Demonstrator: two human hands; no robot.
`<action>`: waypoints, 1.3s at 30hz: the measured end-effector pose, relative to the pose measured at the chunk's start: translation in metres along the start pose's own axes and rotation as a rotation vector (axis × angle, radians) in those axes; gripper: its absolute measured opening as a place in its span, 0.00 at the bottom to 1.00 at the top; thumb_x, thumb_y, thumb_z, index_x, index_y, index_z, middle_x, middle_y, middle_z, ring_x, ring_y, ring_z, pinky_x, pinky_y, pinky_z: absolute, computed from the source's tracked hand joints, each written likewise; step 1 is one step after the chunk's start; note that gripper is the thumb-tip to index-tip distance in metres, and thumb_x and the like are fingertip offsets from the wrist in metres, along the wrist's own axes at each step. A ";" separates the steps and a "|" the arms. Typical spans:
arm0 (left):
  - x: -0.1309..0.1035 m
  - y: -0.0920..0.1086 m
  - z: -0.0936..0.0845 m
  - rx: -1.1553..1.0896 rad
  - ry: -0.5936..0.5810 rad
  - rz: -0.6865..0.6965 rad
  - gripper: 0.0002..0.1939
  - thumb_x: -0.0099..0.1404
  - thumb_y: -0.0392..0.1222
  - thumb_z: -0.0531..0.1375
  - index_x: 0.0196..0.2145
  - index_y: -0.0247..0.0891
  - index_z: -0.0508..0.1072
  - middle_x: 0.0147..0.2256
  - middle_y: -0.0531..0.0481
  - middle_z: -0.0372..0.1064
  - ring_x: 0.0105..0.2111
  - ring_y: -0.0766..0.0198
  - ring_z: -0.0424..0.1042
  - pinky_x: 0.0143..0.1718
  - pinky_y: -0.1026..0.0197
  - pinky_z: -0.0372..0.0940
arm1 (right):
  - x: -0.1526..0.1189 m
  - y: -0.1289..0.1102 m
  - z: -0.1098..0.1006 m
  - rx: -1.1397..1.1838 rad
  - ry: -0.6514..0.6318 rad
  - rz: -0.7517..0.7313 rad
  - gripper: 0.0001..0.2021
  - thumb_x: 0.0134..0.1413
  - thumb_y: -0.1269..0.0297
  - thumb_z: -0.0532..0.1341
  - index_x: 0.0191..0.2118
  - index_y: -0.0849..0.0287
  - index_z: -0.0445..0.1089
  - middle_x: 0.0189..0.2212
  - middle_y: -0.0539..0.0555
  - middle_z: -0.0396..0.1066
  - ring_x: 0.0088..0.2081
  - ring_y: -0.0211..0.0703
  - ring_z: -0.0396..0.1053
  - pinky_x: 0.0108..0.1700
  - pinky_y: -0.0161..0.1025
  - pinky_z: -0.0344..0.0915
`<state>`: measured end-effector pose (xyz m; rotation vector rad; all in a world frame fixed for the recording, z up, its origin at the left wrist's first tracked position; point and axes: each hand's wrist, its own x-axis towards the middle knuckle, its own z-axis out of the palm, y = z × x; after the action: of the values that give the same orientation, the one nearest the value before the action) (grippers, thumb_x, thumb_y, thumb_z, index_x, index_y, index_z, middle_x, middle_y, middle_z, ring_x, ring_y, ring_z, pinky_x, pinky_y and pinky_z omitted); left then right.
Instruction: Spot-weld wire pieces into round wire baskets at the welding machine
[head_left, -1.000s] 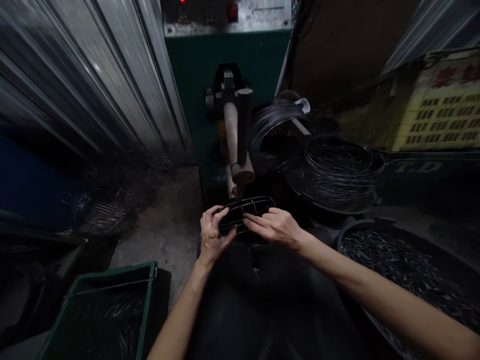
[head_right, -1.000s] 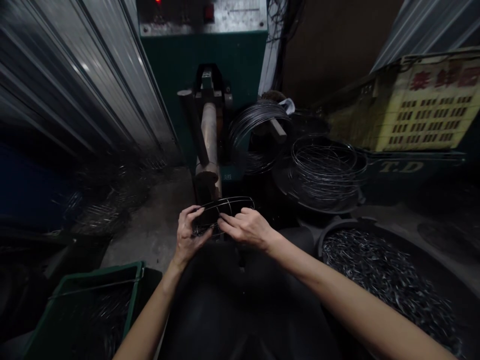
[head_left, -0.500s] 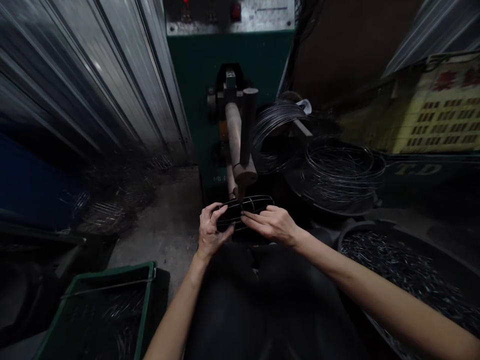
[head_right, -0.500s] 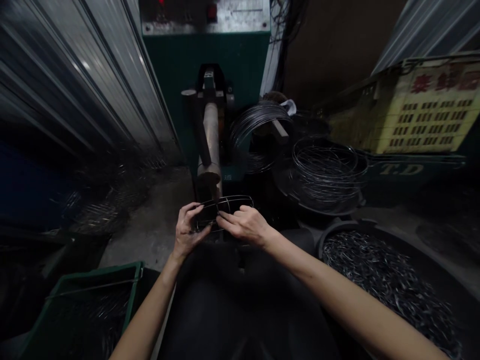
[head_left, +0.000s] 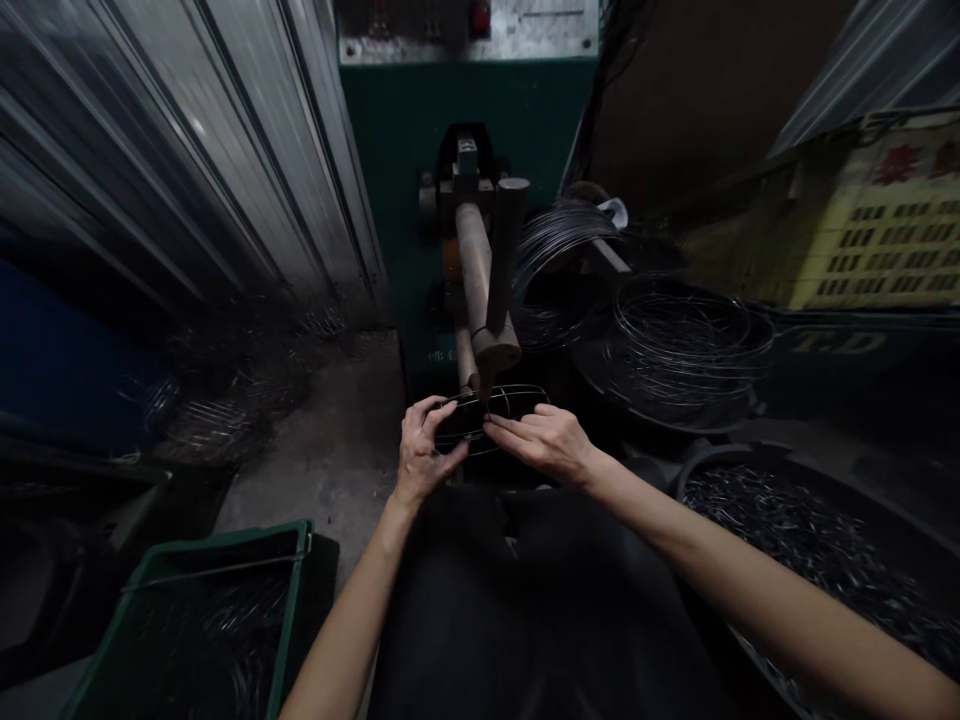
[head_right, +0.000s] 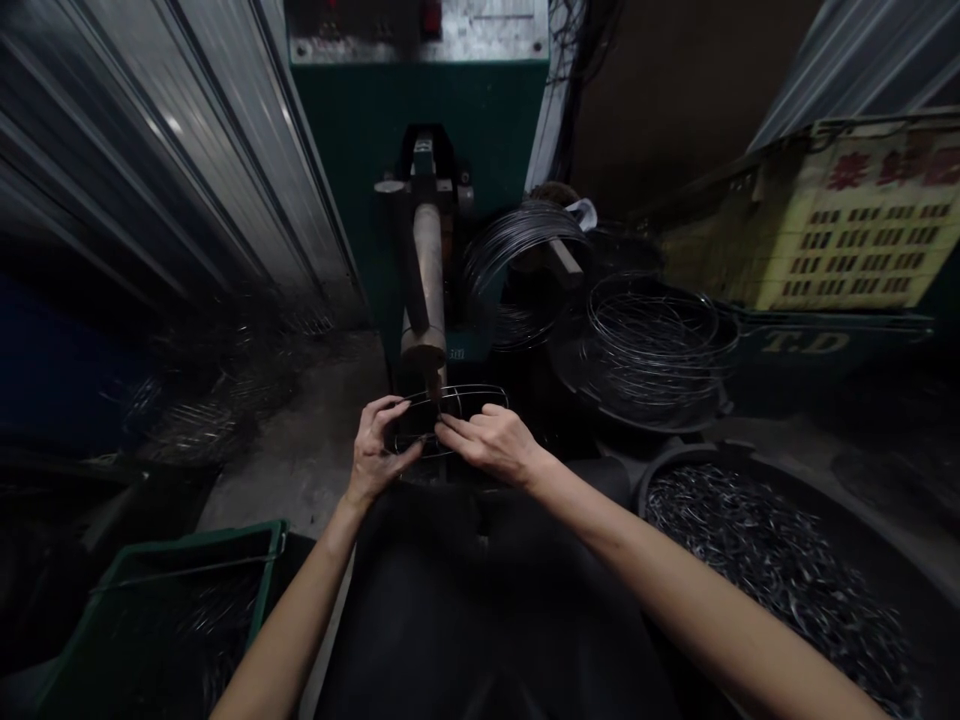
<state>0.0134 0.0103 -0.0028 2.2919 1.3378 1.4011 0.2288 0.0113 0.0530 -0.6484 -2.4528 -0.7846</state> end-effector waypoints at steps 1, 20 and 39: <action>0.000 0.000 0.000 0.003 -0.004 -0.003 0.25 0.54 0.38 0.64 0.50 0.42 0.64 0.48 0.44 0.64 0.49 0.55 0.66 0.48 0.49 0.64 | 0.000 0.000 0.000 0.004 0.002 0.001 0.13 0.57 0.78 0.56 0.42 0.58 0.73 0.43 0.48 0.76 0.23 0.29 0.62 0.28 0.35 0.53; -0.013 -0.024 -0.014 -0.222 -0.170 -0.062 0.39 0.56 0.38 0.65 0.60 0.43 0.51 0.51 0.43 0.63 0.52 0.57 0.66 0.55 0.50 0.62 | -0.153 -0.026 -0.073 -0.007 -0.302 1.166 0.16 0.62 0.59 0.50 0.48 0.53 0.72 0.36 0.53 0.77 0.30 0.40 0.73 0.31 0.35 0.64; -0.060 0.036 0.008 -0.211 -0.463 -0.065 0.30 0.57 0.37 0.62 0.57 0.42 0.58 0.54 0.42 0.58 0.56 0.54 0.61 0.57 0.47 0.59 | -0.339 -0.077 -0.105 0.136 -0.818 1.887 0.13 0.48 0.53 0.57 0.27 0.58 0.68 0.28 0.59 0.74 0.34 0.53 0.72 0.37 0.47 0.66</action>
<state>0.0312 -0.0533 -0.0278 2.2216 1.0546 0.8651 0.4788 -0.2077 -0.0944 -2.7587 -1.1315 0.5239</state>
